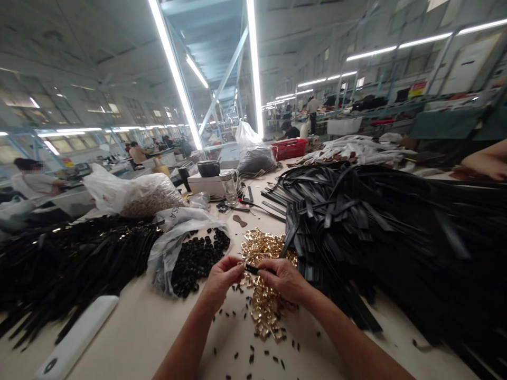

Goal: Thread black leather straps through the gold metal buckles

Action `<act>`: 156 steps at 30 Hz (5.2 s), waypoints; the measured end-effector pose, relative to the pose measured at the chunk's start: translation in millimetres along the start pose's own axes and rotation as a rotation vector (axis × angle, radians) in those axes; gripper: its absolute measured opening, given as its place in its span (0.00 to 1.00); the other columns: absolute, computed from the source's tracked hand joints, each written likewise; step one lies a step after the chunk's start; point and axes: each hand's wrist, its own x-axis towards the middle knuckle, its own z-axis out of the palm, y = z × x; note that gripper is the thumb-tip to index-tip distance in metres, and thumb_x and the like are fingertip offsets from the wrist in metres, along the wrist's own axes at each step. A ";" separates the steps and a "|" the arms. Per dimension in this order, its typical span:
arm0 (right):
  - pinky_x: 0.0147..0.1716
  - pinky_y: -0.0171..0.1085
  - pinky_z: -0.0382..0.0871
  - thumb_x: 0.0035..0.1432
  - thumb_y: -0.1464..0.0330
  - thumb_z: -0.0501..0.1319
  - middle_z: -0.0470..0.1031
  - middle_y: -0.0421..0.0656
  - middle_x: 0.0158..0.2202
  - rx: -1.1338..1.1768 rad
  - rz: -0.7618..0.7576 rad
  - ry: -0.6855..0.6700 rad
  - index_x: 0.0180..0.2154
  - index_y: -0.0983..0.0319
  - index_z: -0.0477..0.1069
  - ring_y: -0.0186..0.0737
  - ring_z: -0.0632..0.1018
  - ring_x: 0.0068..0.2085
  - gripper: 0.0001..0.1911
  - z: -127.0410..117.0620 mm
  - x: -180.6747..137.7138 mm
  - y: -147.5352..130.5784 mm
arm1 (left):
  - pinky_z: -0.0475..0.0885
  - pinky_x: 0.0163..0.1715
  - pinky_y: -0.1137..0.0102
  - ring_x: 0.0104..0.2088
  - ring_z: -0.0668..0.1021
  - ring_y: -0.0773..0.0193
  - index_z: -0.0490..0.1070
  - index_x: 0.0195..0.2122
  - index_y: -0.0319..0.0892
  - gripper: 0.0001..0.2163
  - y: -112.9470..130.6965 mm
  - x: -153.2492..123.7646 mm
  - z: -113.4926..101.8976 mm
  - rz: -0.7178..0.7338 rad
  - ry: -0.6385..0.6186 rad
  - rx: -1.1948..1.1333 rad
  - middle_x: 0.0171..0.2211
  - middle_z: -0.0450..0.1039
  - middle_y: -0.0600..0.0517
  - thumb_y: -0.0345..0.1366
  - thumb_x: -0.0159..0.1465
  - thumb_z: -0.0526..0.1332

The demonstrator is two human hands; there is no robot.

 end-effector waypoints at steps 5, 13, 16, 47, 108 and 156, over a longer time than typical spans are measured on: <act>0.21 0.30 0.57 0.59 0.62 0.56 0.68 0.36 0.22 0.195 0.070 -0.045 0.34 0.62 0.74 0.30 0.66 0.22 0.12 -1.0 0.0 -2.0 | 0.66 0.27 0.77 0.24 0.71 0.74 0.76 0.31 0.40 0.12 2.2 -1.7 -1.2 -0.038 -0.038 -0.087 0.26 0.73 0.54 0.37 0.47 0.73; 0.24 0.30 0.57 0.59 0.64 0.57 0.69 0.37 0.23 0.071 0.036 0.058 0.32 0.62 0.75 0.31 0.67 0.25 0.11 -3.5 2.9 3.4 | 0.64 0.25 0.75 0.22 0.70 0.71 0.76 0.28 0.38 0.10 5.7 -9.1 5.0 0.082 -0.129 0.076 0.20 0.71 0.55 0.36 0.47 0.72; 0.24 0.30 0.57 0.59 0.64 0.57 0.69 0.37 0.23 0.090 0.029 0.015 0.33 0.62 0.75 0.31 0.66 0.25 0.11 -1.4 2.3 4.0 | 0.64 0.24 0.75 0.22 0.69 0.71 0.76 0.28 0.38 0.10 5.5 -8.8 6.1 0.101 -0.096 0.103 0.21 0.72 0.55 0.37 0.47 0.72; 0.19 0.27 0.57 0.56 0.67 0.58 0.68 0.35 0.21 0.220 0.101 -0.152 0.31 0.63 0.74 0.27 0.65 0.19 0.08 0.0 -1.1 -1.0 | 0.65 0.21 0.81 0.21 0.70 0.76 0.75 0.31 0.37 0.11 1.1 -7.1 2.1 -0.184 -0.158 -0.187 0.25 0.72 0.53 0.36 0.49 0.72; 0.25 0.30 0.56 0.55 0.69 0.55 0.67 0.36 0.21 -0.066 0.016 0.043 0.26 0.62 0.70 0.32 0.67 0.25 0.09 1.6 1.0 -5.2 | 0.74 0.28 0.81 0.27 0.76 0.73 0.73 0.29 0.36 0.13 -5.5 -3.2 15.5 -0.106 0.092 -0.438 0.30 0.76 0.52 0.29 0.45 0.74; 0.20 0.30 0.55 0.55 0.60 0.60 0.64 0.35 0.18 0.103 0.111 0.002 0.23 0.63 0.67 0.29 0.63 0.21 0.15 3.1 -1.0 -4.8 | 0.67 0.27 0.75 0.25 0.73 0.70 0.76 0.35 0.38 0.12 -2.4 -11.1 14.6 -0.056 -0.173 -0.054 0.27 0.75 0.51 0.35 0.50 0.71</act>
